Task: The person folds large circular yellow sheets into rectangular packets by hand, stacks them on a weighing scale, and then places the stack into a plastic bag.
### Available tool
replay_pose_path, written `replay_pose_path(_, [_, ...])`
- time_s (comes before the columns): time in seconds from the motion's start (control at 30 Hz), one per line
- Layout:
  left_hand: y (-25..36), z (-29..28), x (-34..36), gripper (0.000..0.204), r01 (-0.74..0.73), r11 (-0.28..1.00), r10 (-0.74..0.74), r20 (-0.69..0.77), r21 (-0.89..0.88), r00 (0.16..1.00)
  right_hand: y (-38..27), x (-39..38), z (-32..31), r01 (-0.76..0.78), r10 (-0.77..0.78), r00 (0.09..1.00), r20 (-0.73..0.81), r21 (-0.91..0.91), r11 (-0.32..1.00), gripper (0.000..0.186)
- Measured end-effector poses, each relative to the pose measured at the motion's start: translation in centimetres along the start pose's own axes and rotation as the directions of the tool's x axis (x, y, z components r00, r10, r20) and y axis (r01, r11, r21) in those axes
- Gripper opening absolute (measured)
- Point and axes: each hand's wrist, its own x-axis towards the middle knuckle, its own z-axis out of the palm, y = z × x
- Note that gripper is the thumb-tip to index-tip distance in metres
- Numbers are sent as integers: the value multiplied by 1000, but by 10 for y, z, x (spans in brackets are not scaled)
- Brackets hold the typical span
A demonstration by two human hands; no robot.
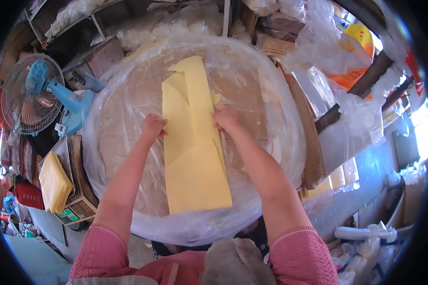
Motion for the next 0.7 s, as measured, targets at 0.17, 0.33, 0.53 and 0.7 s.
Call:
replay_pose_path(0.17, [-5, 5, 50, 22, 317, 904, -250, 246, -288, 936, -3, 38, 11, -161, 115, 983, 146, 359, 919, 18])
replay_pose_path(0.33, [-29, 8, 24, 9, 166, 816, -133, 100, -554, 986, 14, 31, 20, -187, 127, 981, 145, 555, 810, 22])
replay_pose_path(0.53, [-35, 18, -24, 16, -375, 915, 353, -155, -149, 923, 64, 51, 13, 334, -348, 930, 116, 125, 934, 29])
replay_pose_path(0.7, [-58, -8, -43, 41, -782, 523, 797, 130, 339, 589, 46, 6, 3, -132, -44, 971, 234, 685, 717, 40])
